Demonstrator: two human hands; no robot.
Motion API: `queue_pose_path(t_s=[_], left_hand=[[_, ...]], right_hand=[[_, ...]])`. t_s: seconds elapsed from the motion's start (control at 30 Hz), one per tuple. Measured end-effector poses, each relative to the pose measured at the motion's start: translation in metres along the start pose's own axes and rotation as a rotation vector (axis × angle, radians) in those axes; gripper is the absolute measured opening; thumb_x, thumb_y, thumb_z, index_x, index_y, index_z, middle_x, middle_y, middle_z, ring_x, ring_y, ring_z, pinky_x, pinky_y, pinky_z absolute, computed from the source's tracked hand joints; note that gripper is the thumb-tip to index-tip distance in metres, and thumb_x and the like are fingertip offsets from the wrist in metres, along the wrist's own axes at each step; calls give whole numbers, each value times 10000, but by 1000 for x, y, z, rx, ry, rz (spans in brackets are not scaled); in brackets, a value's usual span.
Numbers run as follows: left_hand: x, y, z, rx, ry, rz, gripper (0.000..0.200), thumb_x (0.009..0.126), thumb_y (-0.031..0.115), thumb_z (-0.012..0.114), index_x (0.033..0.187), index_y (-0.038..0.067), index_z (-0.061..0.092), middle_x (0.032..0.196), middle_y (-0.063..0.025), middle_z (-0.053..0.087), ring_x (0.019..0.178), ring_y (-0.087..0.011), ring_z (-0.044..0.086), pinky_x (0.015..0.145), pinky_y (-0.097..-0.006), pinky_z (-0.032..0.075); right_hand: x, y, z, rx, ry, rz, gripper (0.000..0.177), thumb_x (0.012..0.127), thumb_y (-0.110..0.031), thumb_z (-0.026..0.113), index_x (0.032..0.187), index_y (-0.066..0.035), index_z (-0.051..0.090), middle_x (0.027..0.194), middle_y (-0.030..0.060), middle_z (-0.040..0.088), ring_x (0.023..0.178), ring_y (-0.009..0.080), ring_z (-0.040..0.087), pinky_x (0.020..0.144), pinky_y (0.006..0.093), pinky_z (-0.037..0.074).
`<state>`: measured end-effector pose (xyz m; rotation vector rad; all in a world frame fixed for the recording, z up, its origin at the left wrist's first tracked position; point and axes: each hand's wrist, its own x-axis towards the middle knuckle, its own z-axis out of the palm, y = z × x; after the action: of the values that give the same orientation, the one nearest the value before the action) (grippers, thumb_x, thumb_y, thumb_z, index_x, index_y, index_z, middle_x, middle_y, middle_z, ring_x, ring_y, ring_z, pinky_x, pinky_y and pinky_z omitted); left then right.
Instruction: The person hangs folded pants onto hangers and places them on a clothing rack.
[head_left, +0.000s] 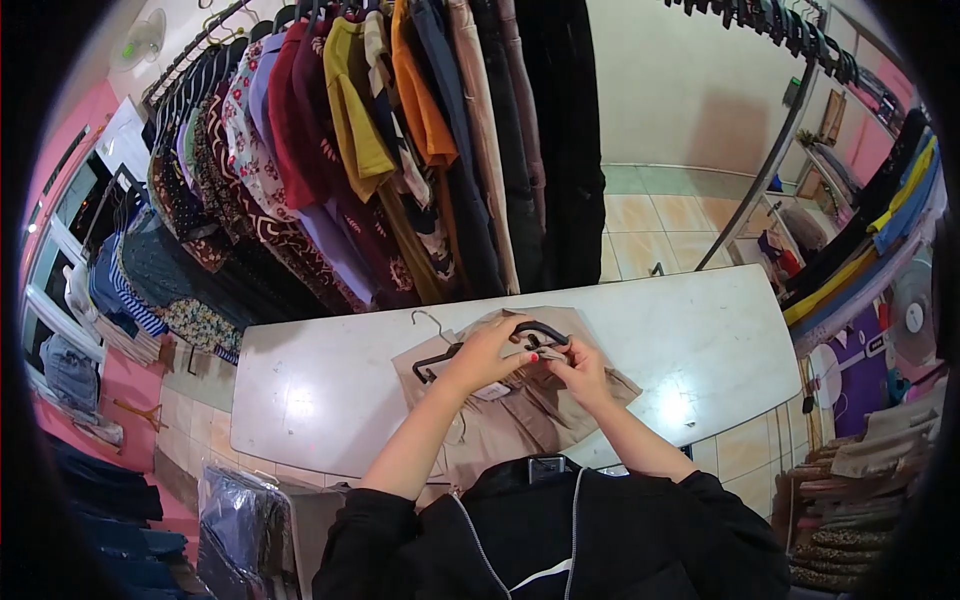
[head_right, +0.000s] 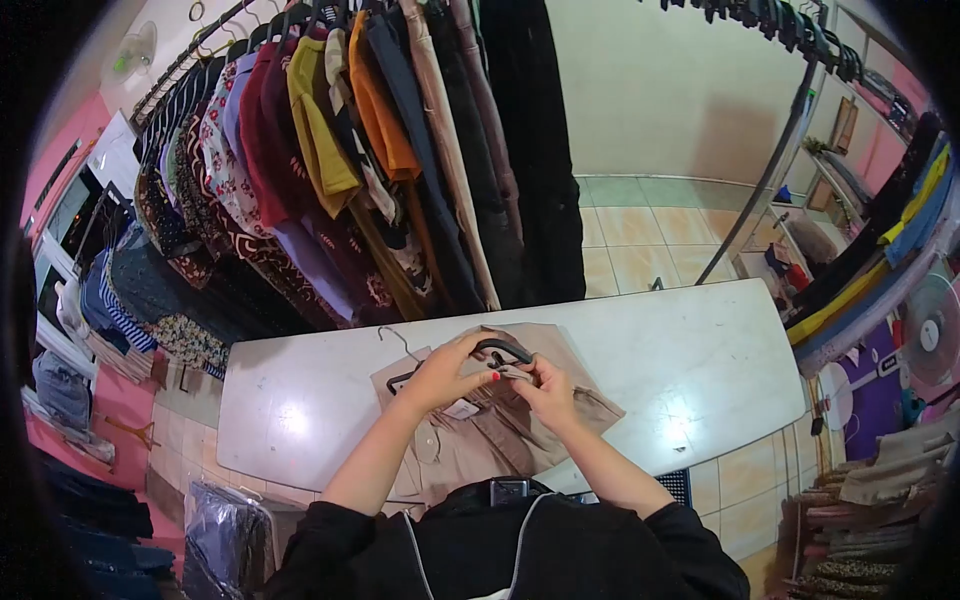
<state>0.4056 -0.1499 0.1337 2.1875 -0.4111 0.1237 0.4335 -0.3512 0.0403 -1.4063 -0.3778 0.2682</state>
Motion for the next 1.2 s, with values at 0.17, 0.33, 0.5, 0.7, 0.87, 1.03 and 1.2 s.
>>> queue_pose_path(t_s=[0.17,0.33,0.5,0.7,0.87,1.03,1.2], left_hand=[[14,-14,7,-9,-60,105,293,761,166,695,1003,14,630,944,-151,644,828,-270,615,714,-351,480],[22,-9,-7,-5,-88,-20,249,774,130,688,986,12,629,840,-139,633,691,-209,576,648,-311,459],[22,-12,-18,-102,-61,-40,153,770,40,680,906,-11,629,721,-90,598,669,-133,529,656,-268,444],[17,-10,-5,-80,-112,20,266,772,90,680,1027,33,632,823,-138,642,733,-251,596,674,-329,460],[15,0,-9,-21,-171,-8,270,778,138,673,1028,49,624,864,-147,643,813,-310,601,728,-375,462],[10,-10,0,107,-192,106,379,833,218,583,1158,48,489,896,-199,631,867,-376,597,778,-444,453],[8,18,3,197,-279,-29,484,788,158,483,1245,56,357,1014,-257,578,984,-406,561,853,-442,422]], right_hand=[[-8,2,-6,21,-11,10,148,796,29,645,910,-2,556,914,43,637,769,80,580,704,226,480],[-13,6,-5,-62,117,-163,143,776,-21,689,886,-12,597,833,-4,616,678,48,506,616,198,406],[-20,-7,-12,13,105,47,172,788,22,678,939,10,595,860,51,655,739,88,605,682,225,491],[-15,-14,-6,11,49,-7,172,781,21,689,930,8,605,838,38,656,728,78,599,676,225,491],[-9,-17,-12,131,-71,94,195,806,-35,687,980,-5,604,870,32,651,783,74,589,713,224,474],[10,-45,-27,-18,-286,139,450,902,-424,571,1082,-12,598,986,35,627,929,81,536,772,249,454],[23,-44,-12,-41,-297,343,556,955,-502,419,941,7,642,825,18,605,761,95,523,682,258,432]])
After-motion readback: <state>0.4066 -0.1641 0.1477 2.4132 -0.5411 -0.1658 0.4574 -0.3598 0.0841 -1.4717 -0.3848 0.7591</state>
